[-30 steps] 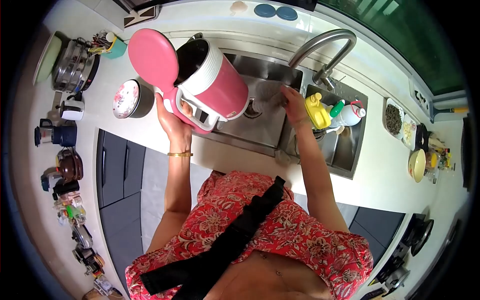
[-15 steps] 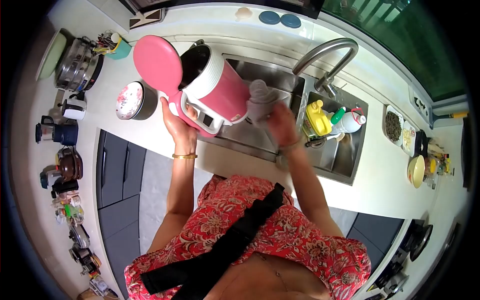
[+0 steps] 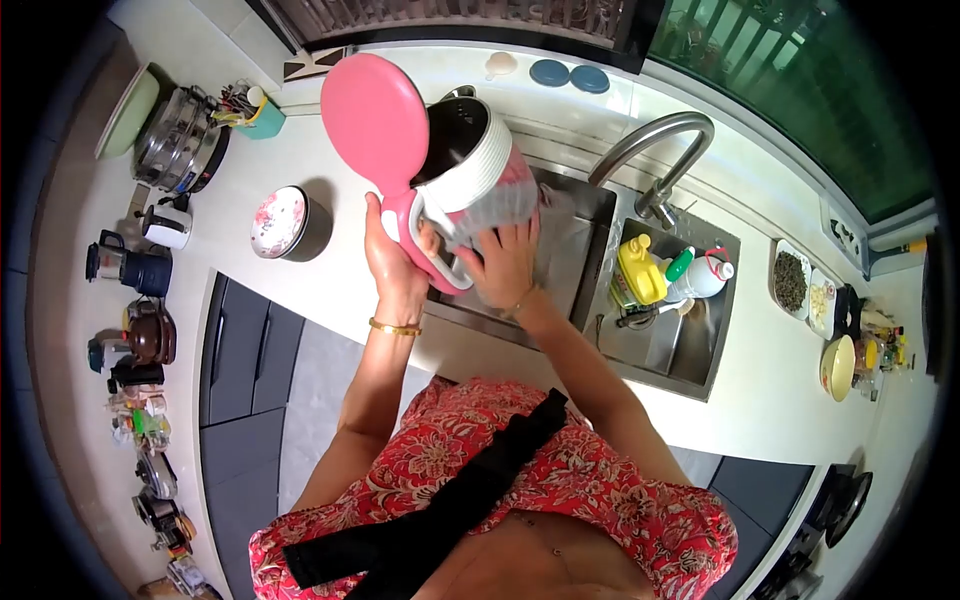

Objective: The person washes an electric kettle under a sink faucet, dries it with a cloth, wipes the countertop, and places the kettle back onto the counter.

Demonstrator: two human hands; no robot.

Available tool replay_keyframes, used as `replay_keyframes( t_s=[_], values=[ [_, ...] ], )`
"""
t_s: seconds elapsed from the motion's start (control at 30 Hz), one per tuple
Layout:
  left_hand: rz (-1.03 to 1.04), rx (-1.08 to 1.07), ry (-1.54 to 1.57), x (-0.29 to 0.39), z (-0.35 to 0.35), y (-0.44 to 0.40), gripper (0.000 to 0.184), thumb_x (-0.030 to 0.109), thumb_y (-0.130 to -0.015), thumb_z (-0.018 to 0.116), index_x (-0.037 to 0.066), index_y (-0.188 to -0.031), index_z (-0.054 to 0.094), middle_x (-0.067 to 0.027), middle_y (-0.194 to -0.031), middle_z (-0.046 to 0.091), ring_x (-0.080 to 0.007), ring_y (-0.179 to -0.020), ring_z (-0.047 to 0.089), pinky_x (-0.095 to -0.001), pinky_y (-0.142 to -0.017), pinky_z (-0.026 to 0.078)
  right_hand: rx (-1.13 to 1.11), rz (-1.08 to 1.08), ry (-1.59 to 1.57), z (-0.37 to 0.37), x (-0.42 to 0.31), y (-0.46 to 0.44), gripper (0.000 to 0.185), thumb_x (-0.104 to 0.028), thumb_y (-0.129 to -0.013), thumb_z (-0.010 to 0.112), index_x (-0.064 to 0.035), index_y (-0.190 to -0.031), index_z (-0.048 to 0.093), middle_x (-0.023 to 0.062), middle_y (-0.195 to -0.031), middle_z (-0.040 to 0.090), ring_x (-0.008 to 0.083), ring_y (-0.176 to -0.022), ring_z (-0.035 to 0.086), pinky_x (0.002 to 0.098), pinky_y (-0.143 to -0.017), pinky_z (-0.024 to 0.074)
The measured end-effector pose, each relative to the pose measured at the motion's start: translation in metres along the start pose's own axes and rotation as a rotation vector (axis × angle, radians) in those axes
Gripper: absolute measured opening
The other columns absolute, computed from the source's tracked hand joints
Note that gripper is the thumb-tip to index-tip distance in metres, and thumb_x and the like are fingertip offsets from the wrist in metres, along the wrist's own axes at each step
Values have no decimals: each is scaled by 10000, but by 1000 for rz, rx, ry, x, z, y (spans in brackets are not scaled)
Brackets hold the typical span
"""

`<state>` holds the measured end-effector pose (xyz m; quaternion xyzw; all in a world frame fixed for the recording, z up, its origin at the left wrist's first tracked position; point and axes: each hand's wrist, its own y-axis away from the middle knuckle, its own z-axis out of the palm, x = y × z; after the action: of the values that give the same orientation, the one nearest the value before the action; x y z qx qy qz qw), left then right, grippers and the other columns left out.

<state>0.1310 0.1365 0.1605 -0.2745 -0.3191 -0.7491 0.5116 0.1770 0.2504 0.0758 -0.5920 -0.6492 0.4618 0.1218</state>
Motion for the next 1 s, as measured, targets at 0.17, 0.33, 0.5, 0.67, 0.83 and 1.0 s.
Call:
replay_keyframes(
  t_s=[0.17,0.33,0.5,0.67,0.83,1.0],
  values=[
    [25,-65,-103,6,3,12,413,428,-862,306,62,-740,455,-28,-449,371,-144,-346,356,-247,-343,269,344,229,-339,5,25,-25,482,-261,-785,437,57,-1141,373,207,-1202,357,380,-1082,339,425,-937,238],
    [96,-173,-152,28,3,22,416,396,-882,272,39,-780,460,-38,-460,380,-147,-330,354,-253,-339,283,-134,564,-1233,-3,87,-74,438,-271,-879,322,24,-1202,336,149,-1231,366,209,-1114,359,294,-938,271],
    [168,-184,-170,50,7,25,360,347,-871,304,48,-726,439,-57,-483,409,-137,-320,328,-233,-310,265,-444,673,-1319,5,101,-43,415,-272,-889,314,-14,-1211,360,98,-1212,399,183,-1097,385,272,-942,284],
    [129,-109,-73,41,-7,8,442,411,-858,326,40,-645,440,-60,-480,406,-151,-327,340,-244,-315,267,-243,950,-1732,24,82,17,412,-263,-885,327,-13,-1211,356,89,-1207,402,177,-1094,383,267,-941,282],
    [157,-78,-102,20,-13,-6,460,426,-850,307,47,-614,417,-44,-483,374,-150,-338,337,-251,-322,266,94,1124,-2004,36,40,47,410,-254,-881,341,-12,-1212,352,80,-1201,404,171,-1091,382,262,-940,281],
    [44,-134,-98,8,-24,-8,498,457,-849,283,53,-588,413,-50,-433,371,-168,-325,343,-270,-337,276,262,1184,-2093,30,26,67,409,-245,-877,355,-11,-1212,348,71,-1195,406,165,-1089,381,258,-939,279]
  ],
)
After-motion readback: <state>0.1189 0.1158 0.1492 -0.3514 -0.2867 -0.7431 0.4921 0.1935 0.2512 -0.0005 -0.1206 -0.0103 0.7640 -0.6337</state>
